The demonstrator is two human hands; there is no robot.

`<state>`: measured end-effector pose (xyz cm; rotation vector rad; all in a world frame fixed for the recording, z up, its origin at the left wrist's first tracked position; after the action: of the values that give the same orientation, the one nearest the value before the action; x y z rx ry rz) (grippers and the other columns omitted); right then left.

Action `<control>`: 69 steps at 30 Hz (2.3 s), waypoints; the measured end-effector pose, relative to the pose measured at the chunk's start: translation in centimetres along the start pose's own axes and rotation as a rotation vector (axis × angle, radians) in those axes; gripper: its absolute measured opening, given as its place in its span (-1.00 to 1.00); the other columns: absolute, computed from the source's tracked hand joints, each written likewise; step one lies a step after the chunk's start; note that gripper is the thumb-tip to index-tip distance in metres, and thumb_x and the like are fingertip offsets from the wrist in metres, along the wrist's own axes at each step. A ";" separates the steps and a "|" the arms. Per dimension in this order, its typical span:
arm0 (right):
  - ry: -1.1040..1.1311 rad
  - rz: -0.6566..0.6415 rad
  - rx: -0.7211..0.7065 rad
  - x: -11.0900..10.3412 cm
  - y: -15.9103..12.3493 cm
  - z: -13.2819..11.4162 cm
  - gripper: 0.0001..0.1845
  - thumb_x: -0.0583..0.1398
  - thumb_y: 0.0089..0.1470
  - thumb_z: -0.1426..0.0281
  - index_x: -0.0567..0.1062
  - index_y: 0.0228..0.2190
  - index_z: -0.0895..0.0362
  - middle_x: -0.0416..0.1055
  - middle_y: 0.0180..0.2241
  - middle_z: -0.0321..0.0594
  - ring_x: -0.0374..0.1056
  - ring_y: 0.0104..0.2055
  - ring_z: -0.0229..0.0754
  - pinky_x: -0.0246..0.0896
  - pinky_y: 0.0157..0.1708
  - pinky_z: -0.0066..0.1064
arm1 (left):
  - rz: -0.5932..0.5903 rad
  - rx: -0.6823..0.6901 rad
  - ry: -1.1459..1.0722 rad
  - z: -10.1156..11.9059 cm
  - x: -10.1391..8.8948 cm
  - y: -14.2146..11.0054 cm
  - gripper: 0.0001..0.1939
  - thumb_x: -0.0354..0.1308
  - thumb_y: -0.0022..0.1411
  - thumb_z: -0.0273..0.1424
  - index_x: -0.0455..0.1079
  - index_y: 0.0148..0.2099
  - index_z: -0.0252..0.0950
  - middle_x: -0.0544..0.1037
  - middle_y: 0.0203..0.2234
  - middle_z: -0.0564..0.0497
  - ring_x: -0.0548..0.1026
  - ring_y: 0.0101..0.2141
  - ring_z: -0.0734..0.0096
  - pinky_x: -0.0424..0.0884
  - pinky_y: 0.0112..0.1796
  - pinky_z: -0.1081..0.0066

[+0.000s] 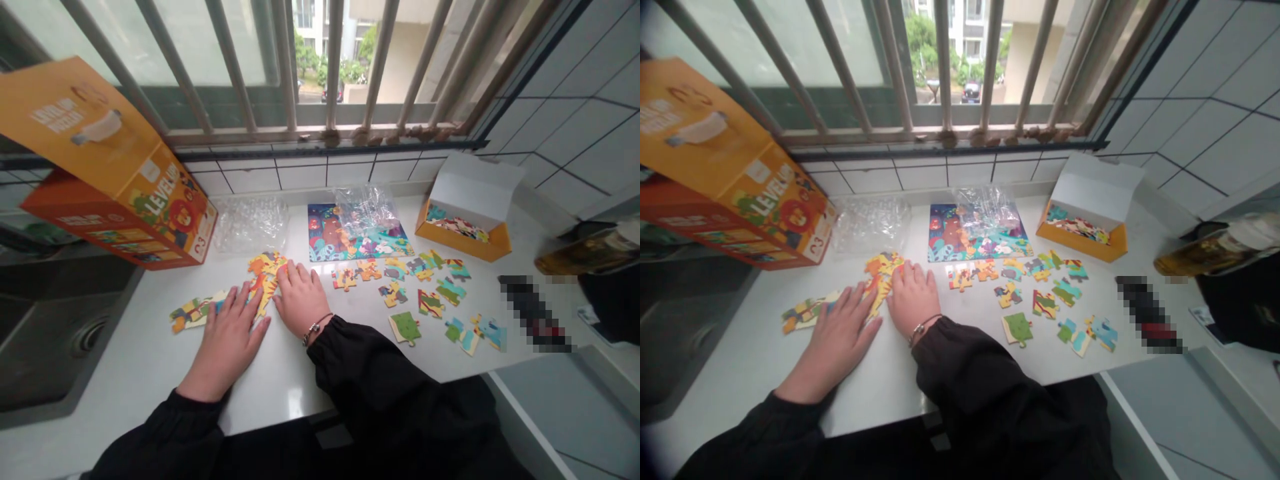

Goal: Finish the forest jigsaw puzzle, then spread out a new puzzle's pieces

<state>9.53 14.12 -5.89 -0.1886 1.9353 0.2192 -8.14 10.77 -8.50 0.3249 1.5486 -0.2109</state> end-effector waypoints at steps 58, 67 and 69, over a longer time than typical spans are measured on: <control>0.021 0.045 -0.581 2.9 -5.1 -5.8 -0.23 0.24 0.43 -0.03 0.34 0.42 0.18 0.15 0.56 0.05 0.19 0.42 0.22 0.06 0.45 0.18 | 0.190 -0.186 -0.131 -9.7 -2.7 -3.3 -0.43 -0.19 0.66 -0.22 0.38 0.46 -0.36 0.20 0.55 -0.29 0.20 0.50 -0.20 0.17 0.44 -0.34; -0.041 0.030 -0.672 2.7 -5.2 -6.6 -0.70 0.16 0.52 0.12 0.53 0.01 0.05 0.57 0.02 -0.12 0.38 0.04 0.03 0.20 0.11 -0.01 | 0.012 -0.043 -0.088 -8.0 -1.2 -2.6 -0.44 -0.16 0.61 -0.39 0.37 0.50 -0.18 0.29 0.52 -0.12 0.24 0.48 -0.16 0.12 0.44 -0.37; -0.038 0.031 -0.666 2.7 -5.2 -6.6 -0.67 0.17 0.51 0.11 0.51 0.09 0.05 0.57 0.06 -0.12 0.38 0.06 0.03 0.19 0.13 -0.01 | 0.053 -0.107 -0.058 -8.3 -1.7 -2.4 -0.42 -0.19 0.61 -0.40 0.30 0.54 -0.26 0.20 0.55 -0.19 0.20 0.50 -0.21 0.12 0.43 -0.40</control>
<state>3.85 7.45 -6.34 -0.5855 1.7675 0.8788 -16.81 11.20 -6.87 0.2727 1.4864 -0.0952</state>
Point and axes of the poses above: each hand's wrist, its own y-axis towards the middle knuckle, its own x-axis out of the palm, z = x × y, the point moved 5 cm from there along y, towards the middle knuckle
